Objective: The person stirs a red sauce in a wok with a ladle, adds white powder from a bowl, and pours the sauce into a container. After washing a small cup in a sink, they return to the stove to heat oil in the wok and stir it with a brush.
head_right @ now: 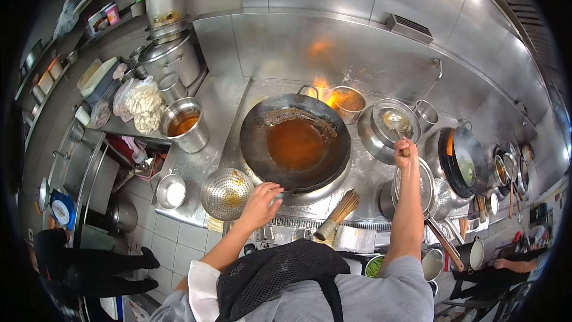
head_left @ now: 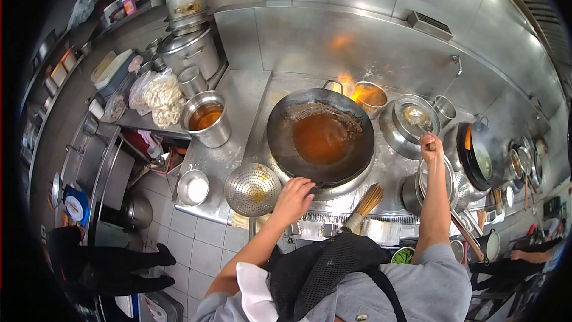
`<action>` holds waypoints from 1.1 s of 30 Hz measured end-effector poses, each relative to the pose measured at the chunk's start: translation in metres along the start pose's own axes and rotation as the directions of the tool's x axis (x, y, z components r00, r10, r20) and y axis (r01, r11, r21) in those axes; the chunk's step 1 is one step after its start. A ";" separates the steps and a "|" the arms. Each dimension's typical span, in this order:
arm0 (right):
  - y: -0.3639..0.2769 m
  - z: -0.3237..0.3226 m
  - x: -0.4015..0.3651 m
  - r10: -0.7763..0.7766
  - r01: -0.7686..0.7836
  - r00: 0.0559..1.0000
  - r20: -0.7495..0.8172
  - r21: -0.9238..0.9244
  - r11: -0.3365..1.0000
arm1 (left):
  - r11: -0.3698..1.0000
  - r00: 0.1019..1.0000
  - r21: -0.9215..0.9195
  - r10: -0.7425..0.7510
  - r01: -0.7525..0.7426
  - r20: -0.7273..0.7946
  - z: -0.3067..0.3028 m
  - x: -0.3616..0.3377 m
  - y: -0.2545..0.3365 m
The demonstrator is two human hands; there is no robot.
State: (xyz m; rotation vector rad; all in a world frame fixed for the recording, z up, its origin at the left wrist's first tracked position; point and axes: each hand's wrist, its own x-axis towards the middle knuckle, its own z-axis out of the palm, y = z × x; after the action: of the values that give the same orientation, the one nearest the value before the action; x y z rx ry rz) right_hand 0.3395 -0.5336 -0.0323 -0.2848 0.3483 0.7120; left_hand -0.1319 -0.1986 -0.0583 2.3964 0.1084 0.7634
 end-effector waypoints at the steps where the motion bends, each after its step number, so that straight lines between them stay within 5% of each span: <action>1: 0.009 0.005 -0.013 -0.023 0.022 0.999 -0.025 -0.043 0.999 | 0.999 0.998 0.041 0.002 -0.004 0.060 0.010 0.002 -0.005; 5: 0.063 0.039 -0.101 0.121 -0.132 0.987 0.103 0.110 0.985 | 0.992 0.988 0.122 -0.036 0.018 0.151 0.031 0.004 -0.021; 11: 0.149 0.044 -0.220 0.234 -0.248 0.947 0.220 0.036 0.968 | 0.988 0.996 0.145 0.043 -0.055 0.083 0.033 0.005 -0.036; 16: 0.214 0.044 -0.282 0.238 -0.226 0.966 0.104 -0.113 0.968 | 0.991 0.994 0.120 0.050 -0.062 0.101 0.032 0.004 -0.040; 20: 0.244 0.038 -0.292 0.148 -0.170 0.985 -0.082 -0.456 0.874 | 0.999 0.983 0.037 -0.002 -0.004 0.184 0.026 0.001 -0.035; 23: 0.270 0.031 -0.278 0.030 -0.113 0.992 -0.123 -0.760 0.640 | 0.998 1.000 -0.053 0.016 -0.016 0.006 0.011 -0.009 -0.012; 25: 0.290 0.013 -0.258 -0.094 -0.098 0.982 -0.165 -0.865 0.491 | 0.998 0.999 -0.061 0.032 -0.030 0.038 -0.003 -0.014 0.001; 27: 0.314 -0.005 -0.233 -0.065 -0.070 0.992 -0.107 -0.902 0.426 | 0.942 0.989 -0.330 -0.004 0.053 0.148 -0.009 -0.023 0.005; 29: 0.346 -0.034 -0.202 -0.072 -0.093 0.985 -0.160 -0.826 0.556 | 0.954 0.974 -0.298 0.038 0.032 0.225 -0.010 -0.032 0.001; 30: 0.367 -0.028 -0.198 -0.158 -0.147 0.954 -0.253 -0.860 0.488 | 0.797 0.946 -0.545 -0.097 0.260 0.309 -0.004 -0.038 -0.004; 31: 0.381 -0.044 -0.183 -0.113 -0.122 0.976 -0.184 -0.901 0.416 | 0.530 0.878 -0.705 -0.200 0.471 0.436 0.000 -0.044 -0.006; 32: 0.387 -0.074 -0.161 -0.225 0.194 0.943 0.247 -0.953 -0.232 | 0.285 0.739 -0.682 -0.299 0.673 0.604 -0.019 -0.036 0.002; 33: 0.387 -0.033 -0.183 0.111 0.013 0.994 0.012 -1.000 -0.010 | 0.057 0.662 -0.689 -0.343 0.723 0.666 -0.034 -0.028 0.010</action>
State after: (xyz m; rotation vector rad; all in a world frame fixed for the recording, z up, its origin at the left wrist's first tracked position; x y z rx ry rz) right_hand -0.0586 -0.3730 -0.0403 -1.7215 -0.3847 0.9530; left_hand -0.1751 -0.1953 -0.0447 1.0468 0.3229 -0.0789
